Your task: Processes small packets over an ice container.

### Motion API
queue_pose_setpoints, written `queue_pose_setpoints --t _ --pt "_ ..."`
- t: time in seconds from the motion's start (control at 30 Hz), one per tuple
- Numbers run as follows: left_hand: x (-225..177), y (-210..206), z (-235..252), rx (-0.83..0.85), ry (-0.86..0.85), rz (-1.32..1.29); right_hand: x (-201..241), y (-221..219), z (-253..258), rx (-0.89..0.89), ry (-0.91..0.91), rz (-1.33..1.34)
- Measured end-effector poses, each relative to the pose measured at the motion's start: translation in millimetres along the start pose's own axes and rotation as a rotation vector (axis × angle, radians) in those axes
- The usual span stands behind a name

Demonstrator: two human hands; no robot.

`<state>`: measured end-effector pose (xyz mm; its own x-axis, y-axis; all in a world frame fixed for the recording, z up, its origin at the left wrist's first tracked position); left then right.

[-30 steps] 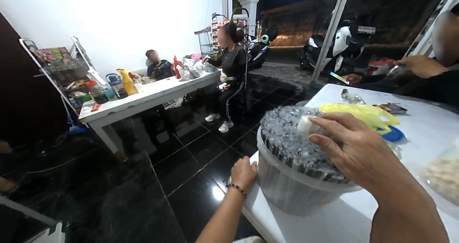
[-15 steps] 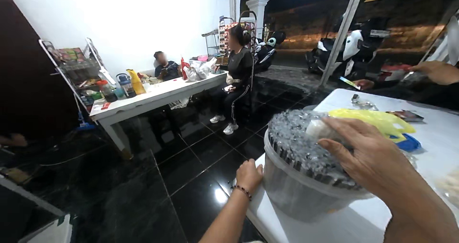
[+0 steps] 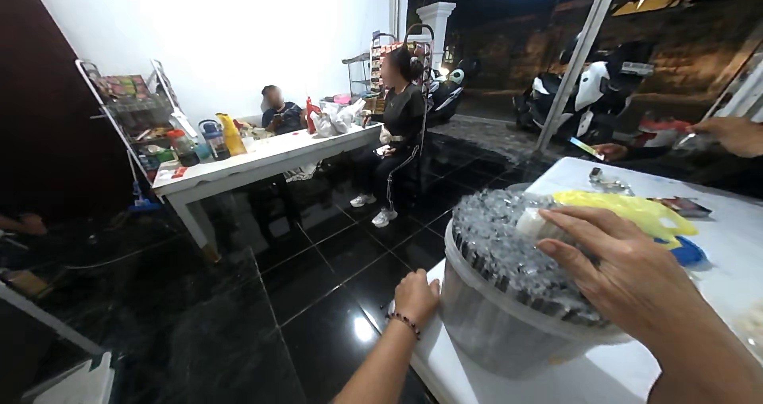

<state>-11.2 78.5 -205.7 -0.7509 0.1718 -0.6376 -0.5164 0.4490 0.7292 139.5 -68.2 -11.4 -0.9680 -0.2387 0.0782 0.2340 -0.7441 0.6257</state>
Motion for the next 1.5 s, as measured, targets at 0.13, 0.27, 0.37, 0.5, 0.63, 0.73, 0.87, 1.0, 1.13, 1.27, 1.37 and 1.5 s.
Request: queue_pose_setpoints --t 0.13,0.27,0.37,0.5,0.63,0.73,0.87,1.0,1.13,1.27,1.37,1.5 --pt "-0.2 0.1 0.5 0.008 -0.006 -0.004 -0.1 1.0 0.0 0.013 -0.006 0.009" --pt "0.1 0.5 -0.2 0.009 -0.012 -0.014 -0.4 1.4 0.2 0.021 -0.003 0.017" --pt "0.6 0.2 0.2 0.009 -0.011 -0.01 -0.4 1.3 0.1 0.013 0.0 0.021" --pt "0.3 -0.1 -0.1 0.002 -0.01 -0.013 -2.5 0.8 -0.6 0.007 -0.022 0.019" --pt "0.2 -0.4 0.0 0.0 -0.01 -0.009 -4.4 1.4 -0.8 0.009 -0.04 0.004" --pt "0.2 -0.5 -0.3 0.004 -0.005 -0.008 -3.6 1.9 -0.8 0.008 -0.07 -0.007" --pt "-0.1 0.0 -0.5 0.001 -0.002 -0.002 -3.0 3.1 -0.4 0.002 -0.098 -0.008" --pt "-0.8 0.0 -1.1 0.004 -0.007 -0.005 -4.0 2.0 -0.5 0.015 -0.08 0.009" --pt "-0.1 0.3 -1.4 0.004 -0.011 -0.005 -3.8 1.4 -0.9 0.015 -0.051 0.004" --pt "0.6 0.1 0.4 0.005 -0.017 -0.013 -4.7 0.9 -1.1 0.018 -0.046 0.0" --pt "0.8 0.2 0.5 0.006 -0.018 -0.016 -4.9 0.9 -1.0 0.02 -0.043 0.008" --pt "0.6 0.0 -0.4 0.002 -0.014 -0.017 -3.0 1.4 -0.7 0.011 -0.029 0.008"
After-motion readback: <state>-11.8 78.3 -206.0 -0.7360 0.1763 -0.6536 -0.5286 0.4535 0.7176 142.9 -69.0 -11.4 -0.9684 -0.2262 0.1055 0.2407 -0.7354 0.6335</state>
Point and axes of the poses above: each hand's wrist, its own z-axis towards the middle knuckle, its own y-axis out of the back of the hand, x = y × z, the point moved 6 cm from there along z, towards the middle knuckle, and after that the axes turned 2 degrees about x, right-handed, at the moved point
